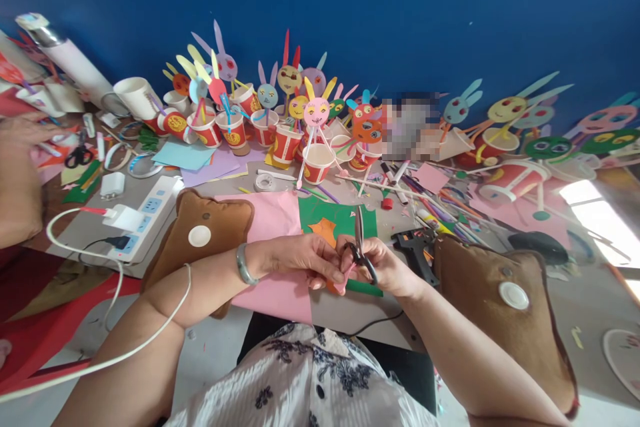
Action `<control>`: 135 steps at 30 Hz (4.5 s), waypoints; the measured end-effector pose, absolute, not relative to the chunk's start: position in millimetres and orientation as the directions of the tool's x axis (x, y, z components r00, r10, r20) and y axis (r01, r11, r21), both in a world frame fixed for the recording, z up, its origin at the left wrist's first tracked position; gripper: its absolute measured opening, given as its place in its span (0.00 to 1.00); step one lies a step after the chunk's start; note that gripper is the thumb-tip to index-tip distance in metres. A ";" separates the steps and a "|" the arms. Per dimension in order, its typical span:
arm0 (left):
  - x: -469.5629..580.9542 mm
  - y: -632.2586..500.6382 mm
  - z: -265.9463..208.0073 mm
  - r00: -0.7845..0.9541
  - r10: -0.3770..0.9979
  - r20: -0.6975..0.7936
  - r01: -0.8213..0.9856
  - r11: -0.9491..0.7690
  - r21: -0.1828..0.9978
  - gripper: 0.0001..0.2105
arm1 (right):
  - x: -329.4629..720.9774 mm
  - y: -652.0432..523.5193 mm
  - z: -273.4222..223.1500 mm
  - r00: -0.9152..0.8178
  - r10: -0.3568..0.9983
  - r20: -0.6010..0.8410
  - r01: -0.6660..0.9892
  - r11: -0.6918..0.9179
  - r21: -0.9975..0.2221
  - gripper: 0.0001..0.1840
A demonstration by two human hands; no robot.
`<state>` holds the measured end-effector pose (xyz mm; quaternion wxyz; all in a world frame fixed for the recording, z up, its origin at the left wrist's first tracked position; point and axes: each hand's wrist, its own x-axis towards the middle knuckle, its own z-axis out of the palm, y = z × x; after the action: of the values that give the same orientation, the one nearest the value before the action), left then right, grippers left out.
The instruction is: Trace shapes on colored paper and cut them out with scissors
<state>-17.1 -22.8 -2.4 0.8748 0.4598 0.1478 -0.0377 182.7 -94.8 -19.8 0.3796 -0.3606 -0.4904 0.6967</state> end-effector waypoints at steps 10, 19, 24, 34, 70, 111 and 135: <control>-13.2 -15.0 -10.1 0.793 0.531 -0.298 0.100 0.369 0.924 0.17 | 181.9 -88.5 -17.8 -0.172 0.979 -0.109 -0.001 -0.111 -0.994 0.15; -11.7 -17.9 -10.8 0.719 0.681 -0.138 0.135 0.058 0.989 0.12 | 182.1 -86.5 -32.5 -0.032 0.995 -0.095 0.142 -0.090 -0.986 0.14; -11.2 -22.1 -10.6 0.709 0.697 -0.107 0.204 -0.058 0.977 0.08 | 181.2 -86.9 -32.7 -0.022 0.997 -0.070 0.177 -0.065 -0.982 0.13; -10.8 -21.5 -2.2 0.709 0.666 -0.232 0.002 0.326 0.945 0.10 | 178.1 -88.0 -31.1 0.067 0.991 -0.116 0.050 -0.119 -0.992 0.14; -6.5 -30.9 -9.7 0.604 0.775 -0.189 -0.124 0.325 0.937 0.11 | 163.7 -93.2 -24.9 0.013 0.979 -0.204 -0.057 -0.203 -0.977 0.21; -14.9 -24.3 11.2 0.467 0.859 -0.208 -0.078 0.275 0.958 0.07 | 162.3 -99.1 -23.4 -0.325 0.934 -0.145 0.278 -0.052 -0.959 0.35; -14.4 -23.6 10.8 0.480 0.853 -0.204 -0.085 0.277 0.957 0.07 | 161.8 -99.8 -20.8 -0.324 0.939 -0.117 0.267 -0.028 -0.963 0.34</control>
<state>-14.4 -23.6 10.8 0.7002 0.4996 0.3847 0.3349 161.8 -99.8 -20.8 0.3187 -0.4861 -0.6199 0.5272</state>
